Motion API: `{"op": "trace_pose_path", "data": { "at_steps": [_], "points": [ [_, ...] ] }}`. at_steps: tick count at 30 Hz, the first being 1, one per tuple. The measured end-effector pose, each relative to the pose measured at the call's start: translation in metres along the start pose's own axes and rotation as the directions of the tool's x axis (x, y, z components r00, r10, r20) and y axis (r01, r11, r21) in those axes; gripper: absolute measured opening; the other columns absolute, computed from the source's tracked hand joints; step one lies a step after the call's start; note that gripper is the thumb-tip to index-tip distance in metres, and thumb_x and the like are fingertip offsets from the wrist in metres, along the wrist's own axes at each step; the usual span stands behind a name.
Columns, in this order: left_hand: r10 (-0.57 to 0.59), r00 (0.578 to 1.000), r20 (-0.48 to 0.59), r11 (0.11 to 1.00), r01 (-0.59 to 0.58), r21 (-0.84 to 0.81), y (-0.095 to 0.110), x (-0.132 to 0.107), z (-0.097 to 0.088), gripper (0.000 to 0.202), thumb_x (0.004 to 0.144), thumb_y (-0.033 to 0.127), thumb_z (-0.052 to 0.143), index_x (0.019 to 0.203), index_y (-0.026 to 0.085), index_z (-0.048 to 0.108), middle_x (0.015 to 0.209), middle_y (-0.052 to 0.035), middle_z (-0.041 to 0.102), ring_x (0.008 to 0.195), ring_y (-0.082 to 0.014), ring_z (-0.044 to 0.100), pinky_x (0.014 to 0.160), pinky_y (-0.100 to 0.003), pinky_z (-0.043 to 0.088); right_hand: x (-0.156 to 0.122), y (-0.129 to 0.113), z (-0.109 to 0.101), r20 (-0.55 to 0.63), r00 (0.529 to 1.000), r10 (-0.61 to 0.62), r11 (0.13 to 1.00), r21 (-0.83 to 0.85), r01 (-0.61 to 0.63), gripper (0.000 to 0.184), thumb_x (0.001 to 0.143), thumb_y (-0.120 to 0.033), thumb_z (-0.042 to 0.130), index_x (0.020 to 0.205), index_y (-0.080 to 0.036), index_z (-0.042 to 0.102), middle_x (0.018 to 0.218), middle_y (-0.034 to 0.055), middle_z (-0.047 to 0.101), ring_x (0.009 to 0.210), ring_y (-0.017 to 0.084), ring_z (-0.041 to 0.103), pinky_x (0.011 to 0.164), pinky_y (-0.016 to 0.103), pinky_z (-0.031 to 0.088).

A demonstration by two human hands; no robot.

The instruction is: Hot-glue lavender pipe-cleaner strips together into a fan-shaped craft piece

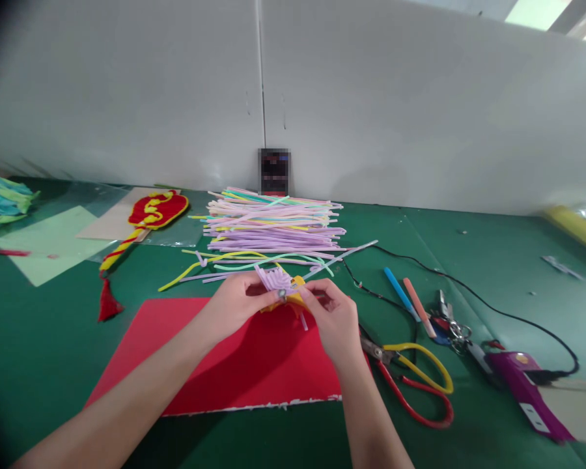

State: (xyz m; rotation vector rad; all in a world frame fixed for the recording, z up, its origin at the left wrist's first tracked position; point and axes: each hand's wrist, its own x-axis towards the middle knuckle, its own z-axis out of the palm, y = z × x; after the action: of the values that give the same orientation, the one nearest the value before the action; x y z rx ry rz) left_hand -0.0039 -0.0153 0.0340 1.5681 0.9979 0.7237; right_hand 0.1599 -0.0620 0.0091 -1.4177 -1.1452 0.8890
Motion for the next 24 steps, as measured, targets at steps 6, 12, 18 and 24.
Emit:
{"op": "trace_pose_path", "data": {
  "at_steps": [6,12,18,24],
  "points": [
    [-0.002,1.000,-0.007,0.999,0.003,0.040,-0.0013,0.0006,-0.0015,0.020,0.075,0.029,0.060,0.090,0.018,0.067,0.095,-0.0045,0.070,0.088,-0.0211,0.064,0.078,-0.031,0.048,-0.0005,0.0005,0.0000,-0.009,1.000,0.015,1.000,0.011,-0.015,0.016,0.073,-0.035,0.063,0.076,-0.019,0.062,0.074,0.0003,0.062,0.068,0.013,0.057,0.063,0.024,0.046],
    [0.000,1.000,-0.002,0.999,0.000,0.054,-0.0009,0.0005,-0.0023,0.021,0.073,0.029,0.062,0.090,0.018,0.067,0.095,-0.0042,0.070,0.088,-0.0205,0.064,0.079,-0.029,0.047,0.0000,0.0012,-0.0009,-0.012,1.000,0.014,1.000,0.003,-0.014,0.015,0.074,-0.034,0.062,0.076,-0.020,0.062,0.074,-0.0006,0.062,0.066,0.011,0.055,0.061,0.023,0.046],
    [-0.011,0.999,-0.038,0.999,0.013,0.051,0.0008,0.0001,-0.0024,0.020,0.075,0.031,0.059,0.089,0.019,0.067,0.094,-0.0041,0.070,0.088,-0.0216,0.064,0.078,-0.031,0.048,0.0010,0.0018,-0.0005,-0.014,1.000,-0.011,1.000,-0.016,0.011,0.018,0.074,-0.036,0.061,0.077,-0.018,0.062,0.076,0.0026,0.062,0.070,0.015,0.057,0.065,0.027,0.048],
    [-0.021,0.999,-0.037,0.996,0.024,0.082,0.0016,-0.0007,-0.0030,0.019,0.074,0.031,0.059,0.085,0.018,0.068,0.090,-0.0036,0.071,0.084,-0.0220,0.065,0.073,-0.030,0.048,0.0012,0.0018,-0.0010,-0.008,1.000,-0.006,1.000,-0.019,0.006,0.017,0.074,-0.035,0.061,0.077,-0.019,0.062,0.076,0.0019,0.062,0.070,0.015,0.057,0.065,0.026,0.048]
  ]
}}
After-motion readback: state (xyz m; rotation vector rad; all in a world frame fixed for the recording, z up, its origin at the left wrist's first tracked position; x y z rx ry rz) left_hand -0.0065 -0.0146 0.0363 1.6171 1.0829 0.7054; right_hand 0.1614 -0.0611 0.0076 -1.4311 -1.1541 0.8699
